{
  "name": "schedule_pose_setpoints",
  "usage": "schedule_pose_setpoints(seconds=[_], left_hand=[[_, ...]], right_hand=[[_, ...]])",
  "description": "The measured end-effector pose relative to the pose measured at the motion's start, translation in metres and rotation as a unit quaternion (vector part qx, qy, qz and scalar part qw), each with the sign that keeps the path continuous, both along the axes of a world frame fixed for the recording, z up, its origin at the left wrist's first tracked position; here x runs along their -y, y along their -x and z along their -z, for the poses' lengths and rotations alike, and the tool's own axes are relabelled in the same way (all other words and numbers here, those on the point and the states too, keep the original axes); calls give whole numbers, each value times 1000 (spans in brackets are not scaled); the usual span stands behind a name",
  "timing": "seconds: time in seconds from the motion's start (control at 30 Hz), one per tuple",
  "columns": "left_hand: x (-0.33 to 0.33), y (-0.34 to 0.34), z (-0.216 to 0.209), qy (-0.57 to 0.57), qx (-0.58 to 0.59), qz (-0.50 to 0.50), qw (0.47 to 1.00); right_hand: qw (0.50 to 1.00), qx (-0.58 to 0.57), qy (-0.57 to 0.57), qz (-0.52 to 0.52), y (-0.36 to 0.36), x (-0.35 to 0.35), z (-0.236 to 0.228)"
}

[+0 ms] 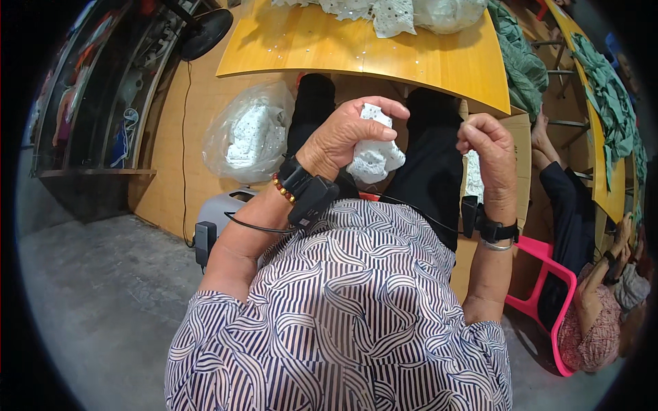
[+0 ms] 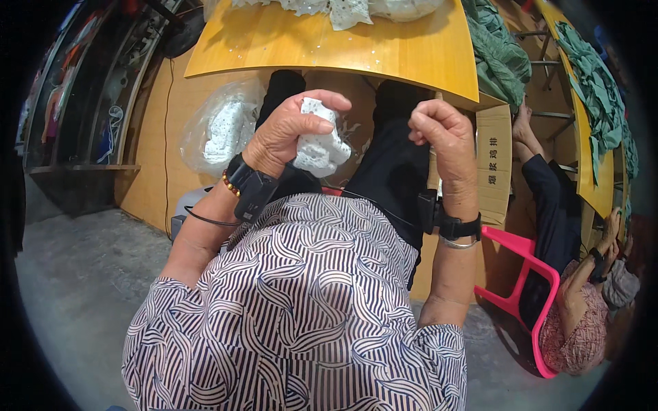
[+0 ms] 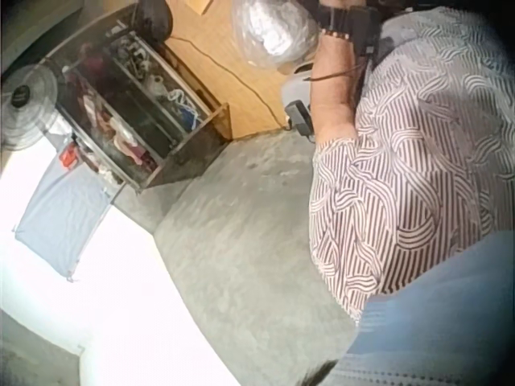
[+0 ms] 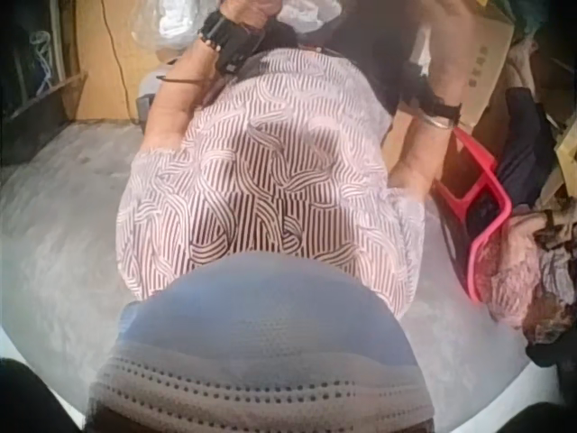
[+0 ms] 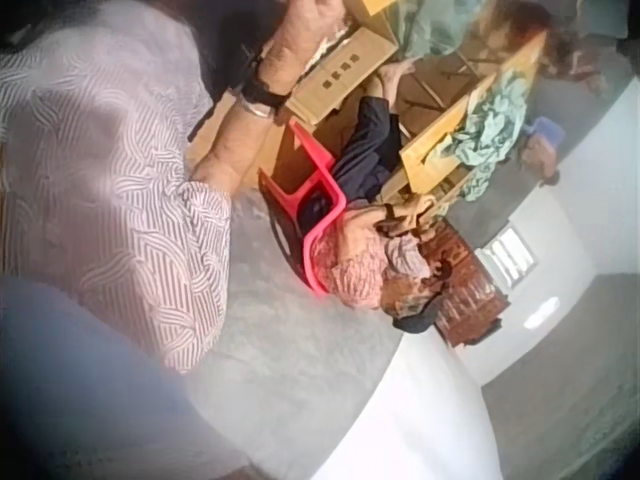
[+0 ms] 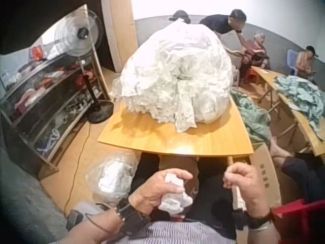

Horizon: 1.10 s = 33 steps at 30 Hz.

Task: Sorting and separating small white lace or textile pieces from a bundle.

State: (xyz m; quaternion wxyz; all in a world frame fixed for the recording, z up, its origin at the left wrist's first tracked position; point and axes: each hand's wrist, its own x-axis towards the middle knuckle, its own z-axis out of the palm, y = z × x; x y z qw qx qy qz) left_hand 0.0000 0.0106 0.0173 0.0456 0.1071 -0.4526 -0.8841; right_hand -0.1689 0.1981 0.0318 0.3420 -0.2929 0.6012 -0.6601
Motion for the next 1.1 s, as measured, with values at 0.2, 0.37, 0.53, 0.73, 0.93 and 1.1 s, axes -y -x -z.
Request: schedule_pose_setpoints(seconds=[0.2, 0.37, 0.53, 0.73, 0.93, 1.1], left_hand=[[-12, 6, -13, -79, -50, 10, 996], [-13, 8, -22, -34, -62, 33, 997], [-14, 9, -16, 26, -46, 12, 999], [-10, 6, -6, 112, -19, -5, 994], [-7, 7, -8, 85, -47, -11, 995], [-5, 12, -3, 51, -34, -56, 997]], right_hand=[[999, -17, -44, -18, -19, 15, 17], [978, 146, -2, -149, -29, 31, 40], [969, 200, 43, -137, -34, 47, 29], [969, 207, 58, -120, -28, 45, 28], [955, 248, -31, -161, -31, 39, 35], [949, 252, 14, -191, -35, 43, 33]])
